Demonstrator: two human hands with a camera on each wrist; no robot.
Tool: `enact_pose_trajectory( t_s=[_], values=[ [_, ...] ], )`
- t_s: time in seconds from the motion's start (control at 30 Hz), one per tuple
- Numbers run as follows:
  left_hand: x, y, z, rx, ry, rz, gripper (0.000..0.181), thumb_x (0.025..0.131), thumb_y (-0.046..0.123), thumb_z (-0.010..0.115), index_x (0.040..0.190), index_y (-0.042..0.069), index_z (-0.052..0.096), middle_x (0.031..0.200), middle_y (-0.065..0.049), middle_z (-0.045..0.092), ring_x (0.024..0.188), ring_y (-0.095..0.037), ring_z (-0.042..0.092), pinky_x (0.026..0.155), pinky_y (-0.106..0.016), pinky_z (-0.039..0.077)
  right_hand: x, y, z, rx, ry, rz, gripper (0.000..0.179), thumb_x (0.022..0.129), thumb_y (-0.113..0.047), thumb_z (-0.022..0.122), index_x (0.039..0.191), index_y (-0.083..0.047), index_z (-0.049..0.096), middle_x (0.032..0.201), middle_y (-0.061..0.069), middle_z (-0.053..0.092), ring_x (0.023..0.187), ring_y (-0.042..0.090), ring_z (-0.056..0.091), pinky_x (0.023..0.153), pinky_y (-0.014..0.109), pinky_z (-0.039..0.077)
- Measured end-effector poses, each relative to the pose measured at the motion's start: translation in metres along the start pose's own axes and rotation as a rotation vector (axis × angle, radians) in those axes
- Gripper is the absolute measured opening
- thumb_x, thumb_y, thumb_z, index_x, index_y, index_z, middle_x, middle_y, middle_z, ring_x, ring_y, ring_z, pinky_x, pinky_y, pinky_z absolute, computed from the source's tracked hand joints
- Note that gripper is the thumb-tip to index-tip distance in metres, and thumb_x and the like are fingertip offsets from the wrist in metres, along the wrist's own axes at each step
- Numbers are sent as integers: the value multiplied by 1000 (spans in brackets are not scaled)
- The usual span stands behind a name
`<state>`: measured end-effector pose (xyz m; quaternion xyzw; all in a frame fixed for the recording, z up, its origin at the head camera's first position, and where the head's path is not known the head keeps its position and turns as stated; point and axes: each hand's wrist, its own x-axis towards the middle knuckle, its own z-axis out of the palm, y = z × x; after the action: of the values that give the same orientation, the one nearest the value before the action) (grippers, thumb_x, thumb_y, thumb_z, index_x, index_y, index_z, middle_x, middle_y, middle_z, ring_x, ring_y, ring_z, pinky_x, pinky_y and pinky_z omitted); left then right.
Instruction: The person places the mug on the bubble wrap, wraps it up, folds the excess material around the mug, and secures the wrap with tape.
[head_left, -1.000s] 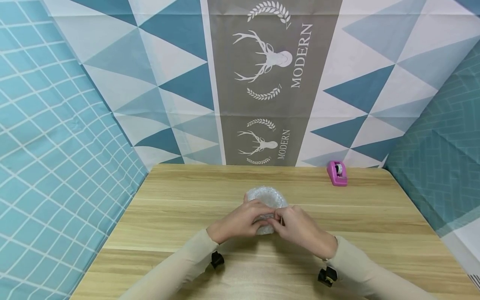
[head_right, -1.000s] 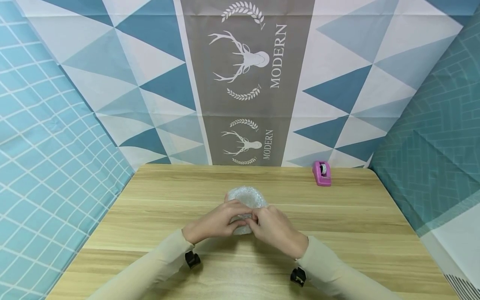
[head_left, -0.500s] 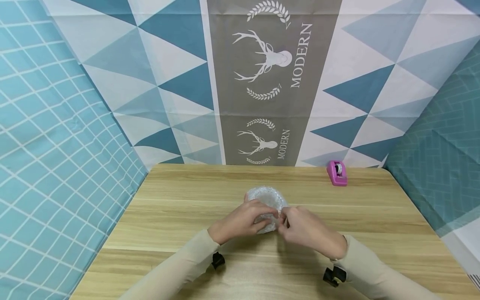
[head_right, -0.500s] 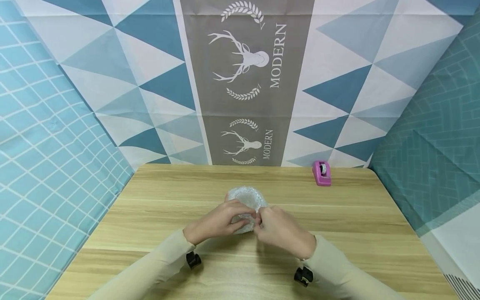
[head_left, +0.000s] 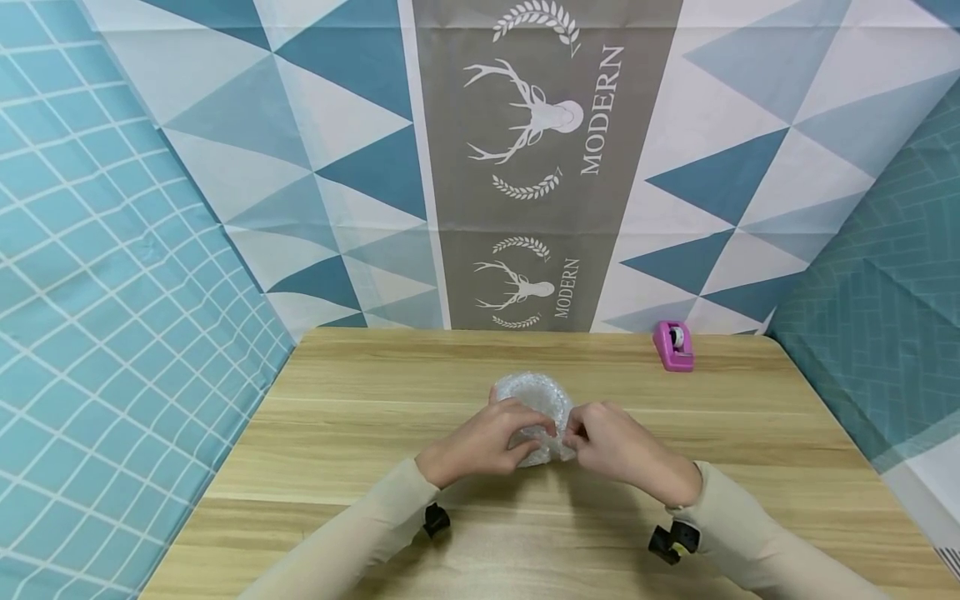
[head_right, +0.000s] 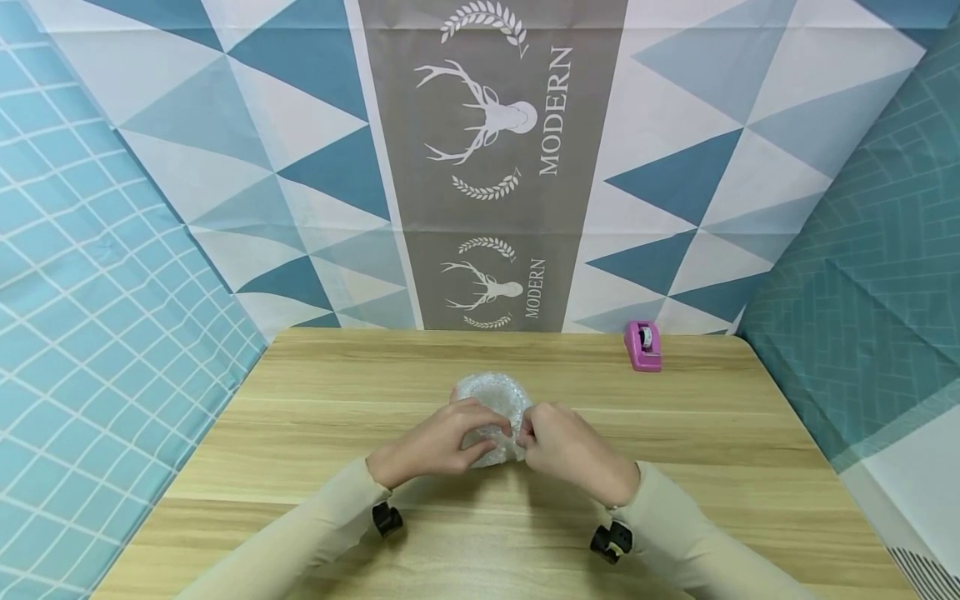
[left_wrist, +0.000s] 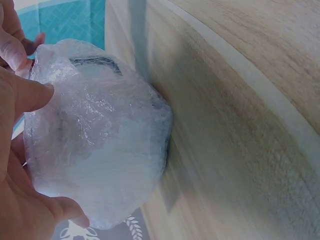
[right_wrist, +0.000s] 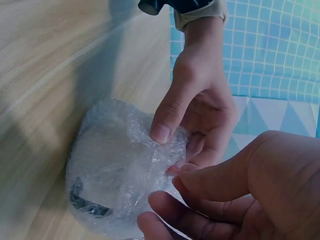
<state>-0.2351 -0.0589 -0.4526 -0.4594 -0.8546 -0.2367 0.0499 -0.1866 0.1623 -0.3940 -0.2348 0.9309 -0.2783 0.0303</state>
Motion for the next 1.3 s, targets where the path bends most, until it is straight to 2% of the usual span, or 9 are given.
enact_pose_trajectory(
  t_s=[0.1, 0.33, 0.47, 0.57, 0.73, 0.93, 1.13, 1.23, 1.3],
  values=[
    [0, 0, 0, -5, 7, -5, 20, 95, 15, 72, 114, 21, 72, 110, 8, 75, 111, -11, 62, 115, -76, 23, 2, 4, 0, 22, -5, -13, 16, 91, -2, 69, 76, -8, 68, 63, -6, 57, 53, 4, 47, 46, 20, 42],
    [0, 1, 0, -13, 33, 25, 14, 94, 12, 74, 104, 20, 69, 99, 7, 73, 101, -10, 61, 114, -78, 25, 6, 10, 0, 39, 19, -38, 18, 89, -3, 69, 72, -9, 69, 62, -7, 58, 53, 2, 47, 48, 20, 41],
    [1, -1, 0, -22, 37, 41, 13, 94, 12, 74, 103, 19, 68, 99, 8, 72, 97, -8, 59, 113, -72, 32, 8, 11, -1, 34, 35, -27, 17, 88, -4, 70, 72, -10, 70, 63, -7, 60, 55, 2, 48, 49, 20, 43],
    [1, -2, -1, -14, 38, 50, 12, 95, 14, 74, 104, 18, 66, 101, 7, 70, 95, -7, 58, 108, -56, 43, 9, 12, -2, 37, 30, -3, 16, 88, -5, 70, 73, -10, 71, 64, -6, 61, 55, 4, 50, 49, 20, 44],
    [2, -2, 0, 7, 43, 64, 14, 95, 16, 74, 105, 17, 65, 102, 7, 70, 96, -7, 58, 97, -38, 49, 12, 15, -1, 36, 35, 5, 15, 86, -4, 71, 72, -10, 71, 65, -5, 64, 57, 4, 53, 52, 21, 47],
    [1, -3, 1, 20, 46, 78, 18, 94, 14, 74, 109, 17, 64, 105, 7, 70, 98, -9, 60, 97, -38, 50, 15, 19, 1, 30, 57, -3, 16, 84, -4, 73, 70, -11, 71, 65, -5, 66, 57, 3, 53, 54, 20, 49],
    [1, -5, 2, -4, 36, 66, 37, 93, 10, 74, 127, 11, 59, 121, -1, 69, 110, -13, 66, 101, -29, 53, 17, 21, 2, 39, 59, 15, 12, 84, -4, 75, 73, -8, 71, 67, -3, 67, 57, 4, 55, 53, 20, 49],
    [1, -5, 2, -4, 28, 48, 41, 92, 8, 73, 130, 11, 59, 123, -1, 69, 111, -13, 66, 100, -30, 54, 17, 21, 2, 85, 42, 54, 11, 85, -3, 77, 82, -6, 67, 69, -1, 66, 57, 6, 57, 51, 22, 50],
    [1, -5, 2, 7, 22, 35, 40, 92, 8, 72, 130, 13, 61, 122, 1, 70, 110, -12, 65, 104, -37, 52, 18, 22, 1, 116, 28, 70, 15, 86, -3, 79, 87, -5, 64, 69, -1, 65, 57, 7, 57, 49, 23, 49]
  ],
)
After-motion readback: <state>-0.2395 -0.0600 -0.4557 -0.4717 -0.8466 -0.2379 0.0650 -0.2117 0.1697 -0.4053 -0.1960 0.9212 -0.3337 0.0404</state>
